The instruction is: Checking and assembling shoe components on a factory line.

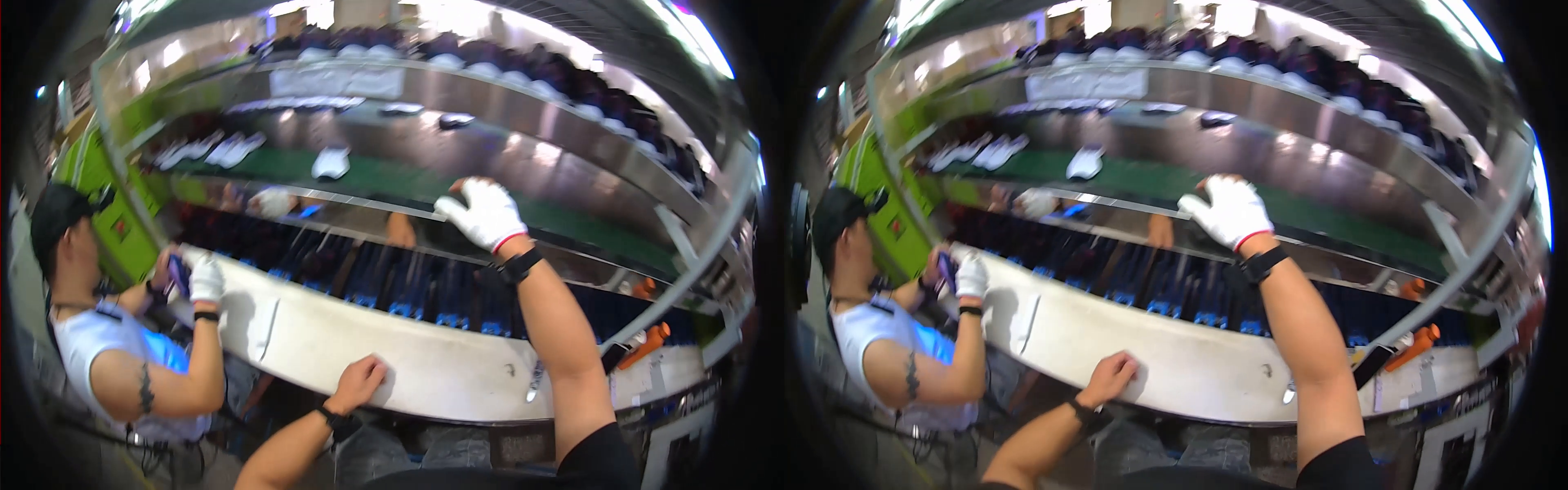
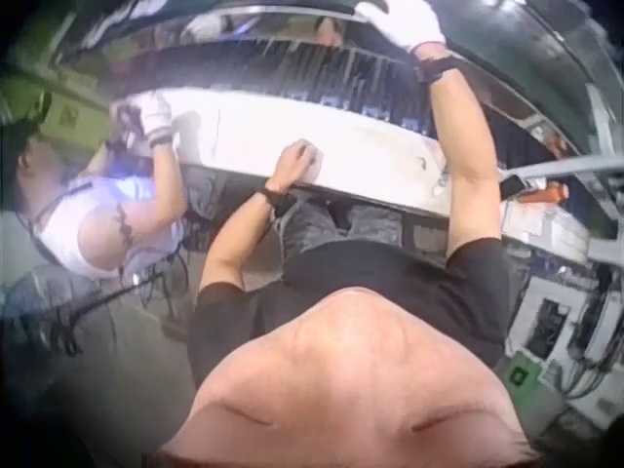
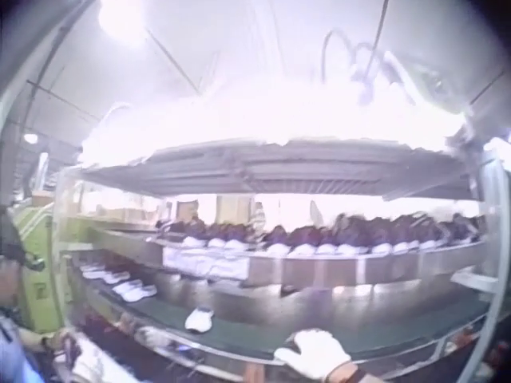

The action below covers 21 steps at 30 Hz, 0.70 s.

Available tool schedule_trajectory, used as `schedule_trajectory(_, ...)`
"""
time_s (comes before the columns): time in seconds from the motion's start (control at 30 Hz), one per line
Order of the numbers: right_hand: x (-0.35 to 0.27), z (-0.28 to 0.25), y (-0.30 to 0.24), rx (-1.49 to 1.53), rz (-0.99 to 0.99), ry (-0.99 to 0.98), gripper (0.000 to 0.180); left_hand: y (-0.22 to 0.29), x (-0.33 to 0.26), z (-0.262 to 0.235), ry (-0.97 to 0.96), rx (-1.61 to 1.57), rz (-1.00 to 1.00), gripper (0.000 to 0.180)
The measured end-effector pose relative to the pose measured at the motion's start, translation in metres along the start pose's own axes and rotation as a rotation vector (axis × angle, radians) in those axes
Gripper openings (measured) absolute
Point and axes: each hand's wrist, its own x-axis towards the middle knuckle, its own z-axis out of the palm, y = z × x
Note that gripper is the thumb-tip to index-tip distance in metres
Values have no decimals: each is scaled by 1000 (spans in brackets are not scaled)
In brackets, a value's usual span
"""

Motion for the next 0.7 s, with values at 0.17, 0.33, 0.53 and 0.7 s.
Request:
schedule_trajectory(0.17, 47, 45, -60, -67, -96, -3, 71, 18, 48, -20, -291, -311, -257, 18)
schedule_trajectory(0.33, 83, 80, -126, -64, -232, -65, 74, 9, 143, -79, 10, 383, 128, 31)
schedule_trajectory(0.53, 93, 94, -139, 14, -300, 8, 72, -50, 274, -160, 235, 934, 30, 75)
schedule_trajectory(0.7, 96, 81, -165, 32, -294, -108, 70, -113, 293, -186, 167, 1011, -150, 75)
